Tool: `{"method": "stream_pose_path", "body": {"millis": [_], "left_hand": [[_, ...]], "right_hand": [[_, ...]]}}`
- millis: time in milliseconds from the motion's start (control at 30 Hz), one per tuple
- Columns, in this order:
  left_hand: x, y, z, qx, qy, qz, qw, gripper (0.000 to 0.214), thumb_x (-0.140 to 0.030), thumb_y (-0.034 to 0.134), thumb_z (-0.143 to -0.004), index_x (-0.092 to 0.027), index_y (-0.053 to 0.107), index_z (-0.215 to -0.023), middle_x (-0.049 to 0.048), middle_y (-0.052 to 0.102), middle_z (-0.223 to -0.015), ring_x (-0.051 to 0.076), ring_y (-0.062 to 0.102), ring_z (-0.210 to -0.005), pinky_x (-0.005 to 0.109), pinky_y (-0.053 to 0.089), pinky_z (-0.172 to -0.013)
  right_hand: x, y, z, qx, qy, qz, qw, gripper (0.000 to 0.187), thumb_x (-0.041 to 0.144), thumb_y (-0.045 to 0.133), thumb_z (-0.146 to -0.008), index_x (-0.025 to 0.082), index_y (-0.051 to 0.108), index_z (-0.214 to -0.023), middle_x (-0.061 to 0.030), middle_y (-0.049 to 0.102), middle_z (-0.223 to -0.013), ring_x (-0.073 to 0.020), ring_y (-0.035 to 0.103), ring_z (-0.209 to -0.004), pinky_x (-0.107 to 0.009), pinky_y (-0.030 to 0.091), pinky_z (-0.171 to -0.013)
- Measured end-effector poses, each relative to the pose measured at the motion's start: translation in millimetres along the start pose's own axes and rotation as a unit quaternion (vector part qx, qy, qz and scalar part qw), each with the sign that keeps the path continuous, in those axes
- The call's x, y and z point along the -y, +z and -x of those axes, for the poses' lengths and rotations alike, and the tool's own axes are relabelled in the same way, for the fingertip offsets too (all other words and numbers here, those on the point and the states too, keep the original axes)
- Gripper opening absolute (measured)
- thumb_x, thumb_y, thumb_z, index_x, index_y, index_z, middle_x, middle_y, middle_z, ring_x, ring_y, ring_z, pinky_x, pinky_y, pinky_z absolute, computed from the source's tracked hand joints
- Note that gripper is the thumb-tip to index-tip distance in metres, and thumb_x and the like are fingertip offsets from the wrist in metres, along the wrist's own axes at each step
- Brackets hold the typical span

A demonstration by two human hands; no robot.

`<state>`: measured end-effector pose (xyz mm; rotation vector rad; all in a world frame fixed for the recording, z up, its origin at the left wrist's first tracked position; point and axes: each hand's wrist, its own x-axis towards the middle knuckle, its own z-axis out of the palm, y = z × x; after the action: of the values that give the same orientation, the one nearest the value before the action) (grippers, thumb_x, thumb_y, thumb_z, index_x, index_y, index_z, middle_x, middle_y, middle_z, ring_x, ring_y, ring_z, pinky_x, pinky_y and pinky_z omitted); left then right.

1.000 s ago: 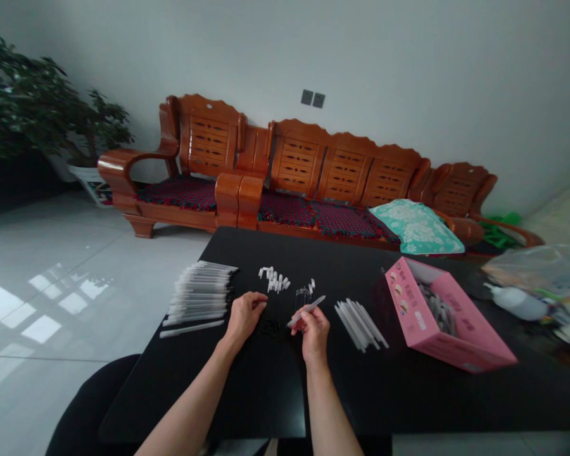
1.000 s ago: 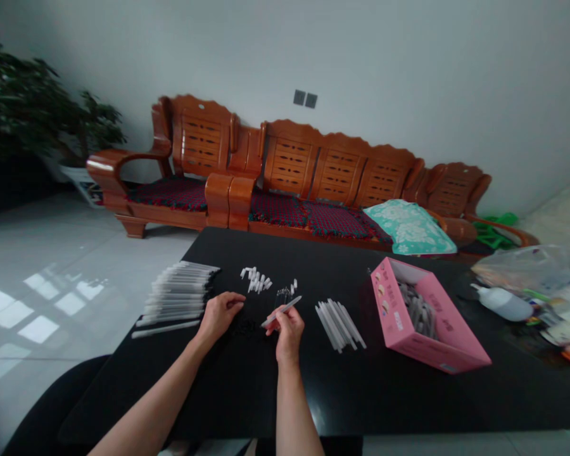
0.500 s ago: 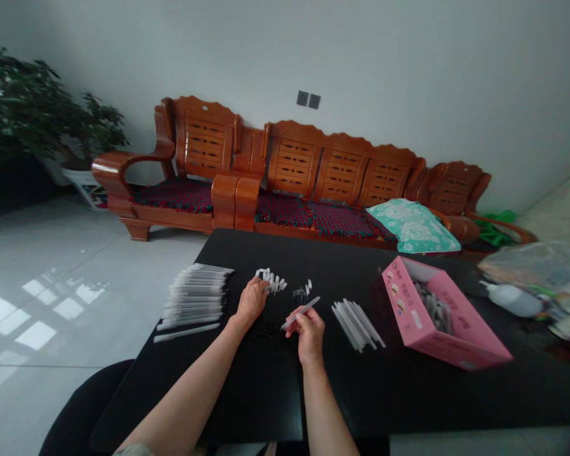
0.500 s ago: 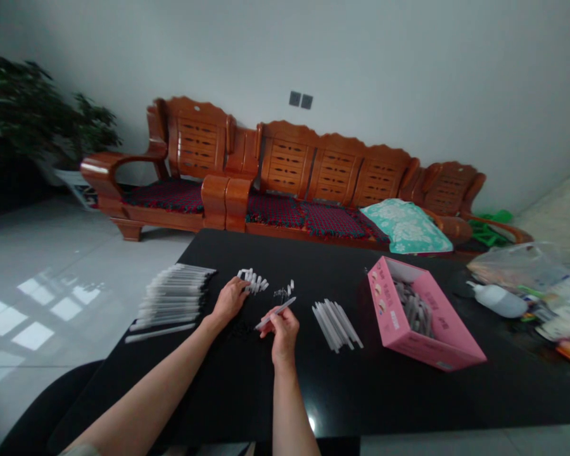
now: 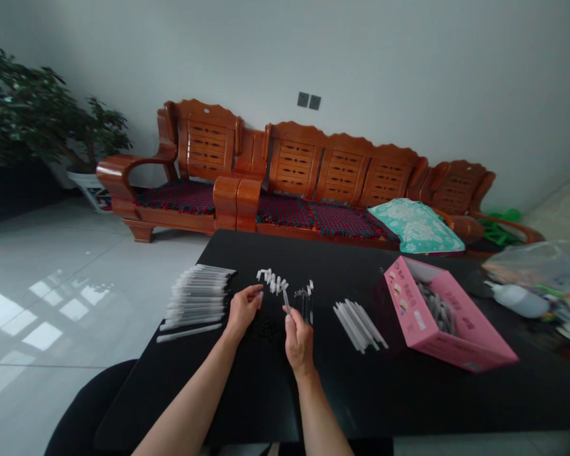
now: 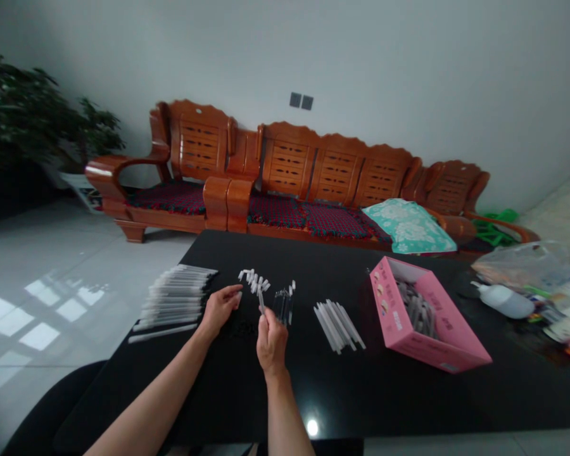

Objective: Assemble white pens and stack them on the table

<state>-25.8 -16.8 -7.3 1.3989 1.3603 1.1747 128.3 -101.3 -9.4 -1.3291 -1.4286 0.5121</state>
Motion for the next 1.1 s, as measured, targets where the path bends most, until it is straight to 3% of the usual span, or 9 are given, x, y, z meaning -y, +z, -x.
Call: {"method": "stream_pose_path", "body": {"millis": [100, 233, 367, 600, 767, 1100], "left_hand": [[-1.4, -2.8, 4.7, 0.011, -0.056, 0.273, 0.960, 0.039, -0.031, 0.068, -0.073, -0.012, 0.067, -0.106, 0.0030, 0.065, -0.079, 0.012, 0.057, -0.066, 0.025, 0.046, -0.066], [-7.9, -4.7, 10.9, -0.006, -0.086, 0.387, 0.918, 0.039, -0.029, 0.076, -0.065, -0.013, 0.068, -0.099, 0.0061, 0.068, -0.091, 0.010, 0.060, -0.071, 0.022, 0.047, -0.067], [-10.7, -4.8, 13.2, -0.003, -0.083, 0.395, 0.915, 0.038, -0.028, 0.077, -0.065, -0.013, 0.068, -0.099, 0.0067, 0.069, -0.089, 0.010, 0.061, -0.072, 0.021, 0.047, -0.066], [-9.1, 0.1, 19.3, 0.022, -0.075, 0.364, 0.928, 0.039, -0.031, 0.075, -0.069, -0.012, 0.068, -0.102, 0.0076, 0.070, -0.089, 0.012, 0.063, -0.074, 0.021, 0.048, -0.066], [-6.0, 2.0, 19.8, 0.019, -0.066, 0.335, 0.940, 0.045, -0.034, 0.073, -0.070, -0.013, 0.067, -0.110, 0.0082, 0.071, -0.090, 0.014, 0.064, -0.075, 0.022, 0.049, -0.065], [-9.8, 3.9, 21.5, 0.020, -0.041, 0.253, 0.966, 0.041, -0.037, 0.070, -0.071, -0.011, 0.071, -0.104, 0.0080, 0.071, -0.083, 0.014, 0.063, -0.069, 0.022, 0.048, -0.061]], "right_hand": [[4.9, 2.7, 1.4, 0.024, -0.030, 0.034, 0.999, 0.035, 0.030, 0.046, -0.091, 0.021, 0.065, -0.119, -0.0112, 0.071, -0.109, -0.0265, 0.067, -0.098, -0.034, 0.049, -0.085], [11.4, 4.0, 1.7, 0.051, -0.042, 0.022, 0.998, 0.031, 0.029, 0.051, -0.090, 0.026, 0.068, -0.116, -0.0090, 0.074, -0.102, -0.0262, 0.070, -0.092, -0.033, 0.049, -0.083], [14.3, 4.8, 1.4, 0.055, -0.046, 0.031, 0.997, 0.029, 0.030, 0.053, -0.089, 0.026, 0.070, -0.112, -0.0091, 0.075, -0.089, -0.0249, 0.070, -0.083, -0.031, 0.049, -0.077], [12.9, 5.8, 1.0, 0.075, -0.077, 0.122, 0.987, 0.032, 0.028, 0.045, -0.092, 0.024, 0.067, -0.116, -0.0094, 0.075, -0.088, -0.0232, 0.070, -0.074, -0.029, 0.046, -0.067], [11.4, 5.6, 0.9, 0.060, -0.078, 0.115, 0.988, 0.032, 0.029, 0.047, -0.092, 0.024, 0.068, -0.115, -0.0093, 0.075, -0.086, -0.0230, 0.070, -0.073, -0.028, 0.046, -0.066], [10.8, 5.6, 1.6, 0.064, -0.079, 0.125, 0.987, 0.032, 0.029, 0.046, -0.092, 0.024, 0.067, -0.116, -0.0092, 0.075, -0.090, -0.0232, 0.070, -0.076, -0.029, 0.046, -0.068]]}}
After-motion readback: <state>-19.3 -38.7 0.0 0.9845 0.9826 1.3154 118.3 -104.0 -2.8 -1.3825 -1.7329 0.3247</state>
